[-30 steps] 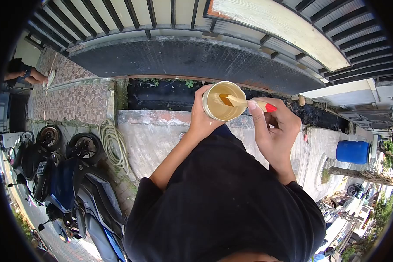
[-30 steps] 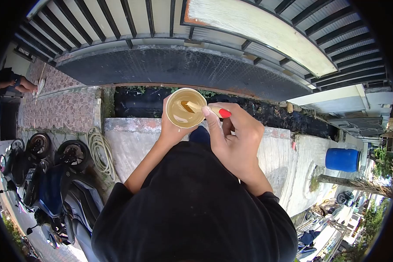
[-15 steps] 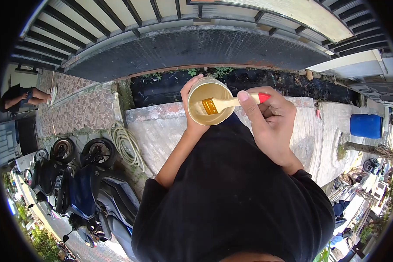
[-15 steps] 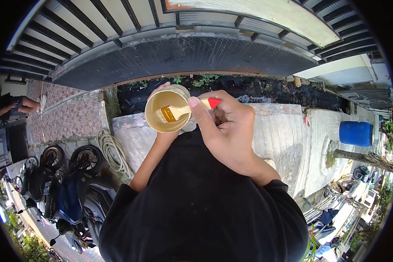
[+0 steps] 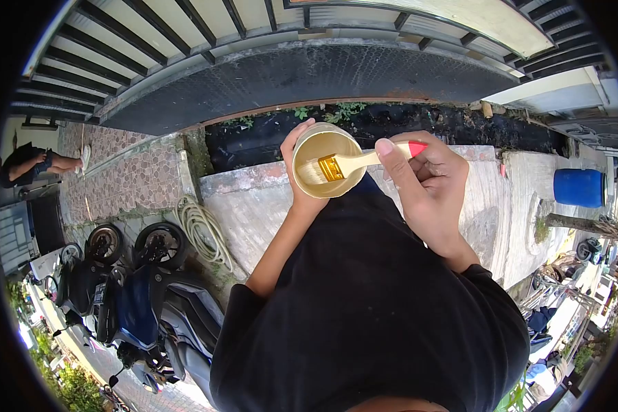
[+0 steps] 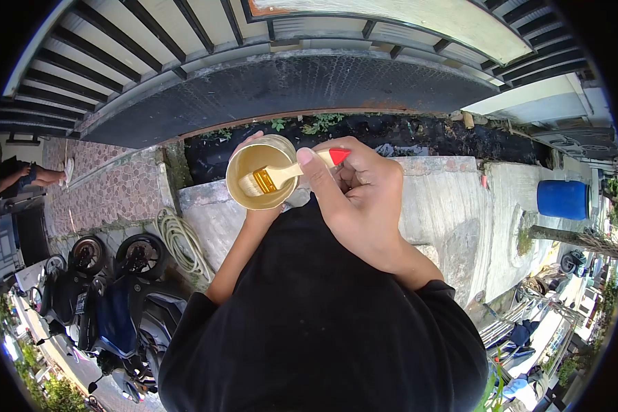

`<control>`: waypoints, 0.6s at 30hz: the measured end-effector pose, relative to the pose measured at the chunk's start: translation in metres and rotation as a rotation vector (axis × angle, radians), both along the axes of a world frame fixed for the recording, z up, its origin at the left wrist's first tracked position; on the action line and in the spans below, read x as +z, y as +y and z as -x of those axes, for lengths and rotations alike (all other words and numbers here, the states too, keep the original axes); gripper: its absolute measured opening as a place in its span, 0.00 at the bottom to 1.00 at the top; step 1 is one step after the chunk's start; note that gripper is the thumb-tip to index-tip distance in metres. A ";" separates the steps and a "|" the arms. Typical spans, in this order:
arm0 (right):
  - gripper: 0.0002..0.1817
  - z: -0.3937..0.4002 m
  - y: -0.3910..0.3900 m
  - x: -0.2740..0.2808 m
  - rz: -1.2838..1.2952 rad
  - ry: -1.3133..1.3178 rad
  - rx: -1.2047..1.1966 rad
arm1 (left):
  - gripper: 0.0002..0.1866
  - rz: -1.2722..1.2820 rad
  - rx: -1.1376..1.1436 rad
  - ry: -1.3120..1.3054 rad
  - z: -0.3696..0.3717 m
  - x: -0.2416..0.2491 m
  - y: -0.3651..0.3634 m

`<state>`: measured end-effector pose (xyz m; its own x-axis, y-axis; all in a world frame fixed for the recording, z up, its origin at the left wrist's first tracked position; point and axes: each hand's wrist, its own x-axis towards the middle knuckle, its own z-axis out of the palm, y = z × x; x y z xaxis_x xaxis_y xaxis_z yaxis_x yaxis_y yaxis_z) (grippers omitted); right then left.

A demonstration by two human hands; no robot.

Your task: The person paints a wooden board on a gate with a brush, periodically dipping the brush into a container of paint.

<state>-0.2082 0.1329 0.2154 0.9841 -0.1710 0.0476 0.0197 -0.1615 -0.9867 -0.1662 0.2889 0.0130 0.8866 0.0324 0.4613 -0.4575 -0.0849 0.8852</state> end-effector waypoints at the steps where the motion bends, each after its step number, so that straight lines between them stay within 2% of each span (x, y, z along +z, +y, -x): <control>1: 0.07 0.000 0.000 0.001 -0.018 0.034 0.012 | 0.56 0.023 -0.003 0.011 0.000 0.000 0.000; 11: 0.08 -0.009 -0.002 -0.009 -0.131 0.014 0.028 | 0.56 0.048 -0.014 0.038 0.002 -0.009 0.002; 13: 0.08 -0.011 -0.004 -0.011 -0.093 -0.023 -0.052 | 0.55 0.115 -0.032 0.281 0.006 -0.018 0.000; 14: 0.08 -0.012 -0.005 -0.012 -0.091 -0.032 -0.051 | 0.55 0.052 0.005 0.335 0.009 -0.021 0.001; 18: 0.09 -0.027 -0.008 -0.021 -0.270 -0.035 -0.137 | 0.54 0.093 0.066 0.239 0.006 0.016 -0.005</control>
